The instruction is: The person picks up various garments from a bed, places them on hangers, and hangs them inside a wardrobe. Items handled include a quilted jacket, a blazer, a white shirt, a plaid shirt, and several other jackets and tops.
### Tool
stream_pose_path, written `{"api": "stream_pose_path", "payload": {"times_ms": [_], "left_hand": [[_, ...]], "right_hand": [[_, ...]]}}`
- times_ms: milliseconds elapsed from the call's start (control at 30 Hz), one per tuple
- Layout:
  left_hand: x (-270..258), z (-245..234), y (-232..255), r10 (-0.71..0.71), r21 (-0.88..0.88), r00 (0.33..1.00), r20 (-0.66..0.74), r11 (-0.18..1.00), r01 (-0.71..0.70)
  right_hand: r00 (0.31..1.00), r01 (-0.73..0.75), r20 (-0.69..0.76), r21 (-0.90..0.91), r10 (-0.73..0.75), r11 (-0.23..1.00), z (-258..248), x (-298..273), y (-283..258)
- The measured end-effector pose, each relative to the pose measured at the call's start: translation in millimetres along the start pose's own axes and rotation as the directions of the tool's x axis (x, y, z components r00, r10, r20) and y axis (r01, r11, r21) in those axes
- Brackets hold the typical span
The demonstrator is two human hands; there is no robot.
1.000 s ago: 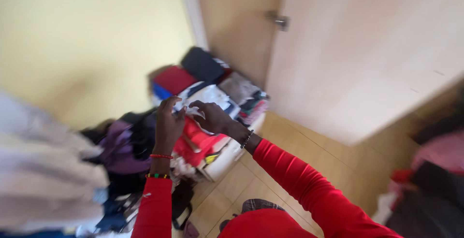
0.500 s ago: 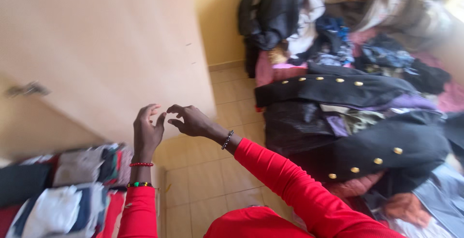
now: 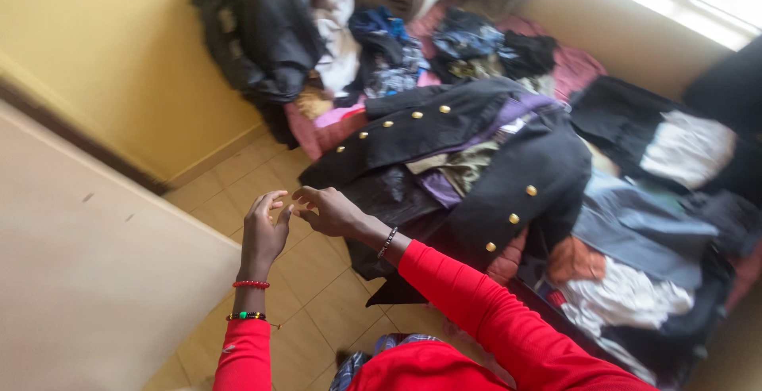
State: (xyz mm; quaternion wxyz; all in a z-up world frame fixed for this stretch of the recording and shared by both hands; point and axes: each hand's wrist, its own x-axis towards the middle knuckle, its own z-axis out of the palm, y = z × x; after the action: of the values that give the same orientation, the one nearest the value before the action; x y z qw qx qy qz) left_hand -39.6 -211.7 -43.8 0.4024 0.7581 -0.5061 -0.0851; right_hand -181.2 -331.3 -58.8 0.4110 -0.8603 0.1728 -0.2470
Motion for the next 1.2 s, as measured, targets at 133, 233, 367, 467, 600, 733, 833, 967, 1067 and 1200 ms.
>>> {"api": "stream_pose_path", "payload": {"times_ms": [133,233,367,467,600,733,833,967,1067,1200], "left_hand": [[49,57,7,0.113,-0.088,0.985,0.127,0.991,-0.102],[77,99,15,0.212,-0.126,0.948,0.237,0.974,-0.186],[113,157,40,0.372,-0.251,0.864,0.340,0.921,-0.298],[130,198,60,0.428,-0.269,0.785,0.448,0.902,-0.338],[144,249,85,0.453,-0.298,0.697,0.556,0.891,-0.341],[162,301,111,0.489,-0.328,0.631,0.602,0.872,-0.362],[181,340,128,0.530,-0.309,0.579,0.620,0.843,-0.441],[209,393,146,0.556,-0.228,0.527,0.643,0.795,-0.561],[242,432,165,0.559,-0.185,0.509,0.654,0.771,-0.609],[271,472,179,0.502,-0.111,0.510,0.698,0.780,-0.615]], "right_hand": [[0.980,-0.124,-0.160,-0.002,0.122,0.992,-43,-17,48],[0.941,-0.191,-0.293,-0.045,0.170,0.981,-80,-39,71],[0.827,-0.456,-0.390,-0.043,0.406,0.889,-123,-73,86],[0.716,-0.569,-0.498,-0.012,0.488,0.822,-146,-101,96],[0.628,-0.612,-0.599,0.015,0.497,0.791,-177,-140,108],[0.511,-0.715,-0.657,0.035,0.555,0.699,-213,-173,127],[0.425,-0.778,-0.684,0.058,0.592,0.626,-244,-197,153],[0.323,-0.837,-0.701,0.102,0.636,0.537,-296,-222,216],[0.290,-0.878,-0.704,0.074,0.648,0.473,-330,-235,276],[0.282,-0.905,-0.675,0.049,0.681,0.423,-364,-248,371]]}}
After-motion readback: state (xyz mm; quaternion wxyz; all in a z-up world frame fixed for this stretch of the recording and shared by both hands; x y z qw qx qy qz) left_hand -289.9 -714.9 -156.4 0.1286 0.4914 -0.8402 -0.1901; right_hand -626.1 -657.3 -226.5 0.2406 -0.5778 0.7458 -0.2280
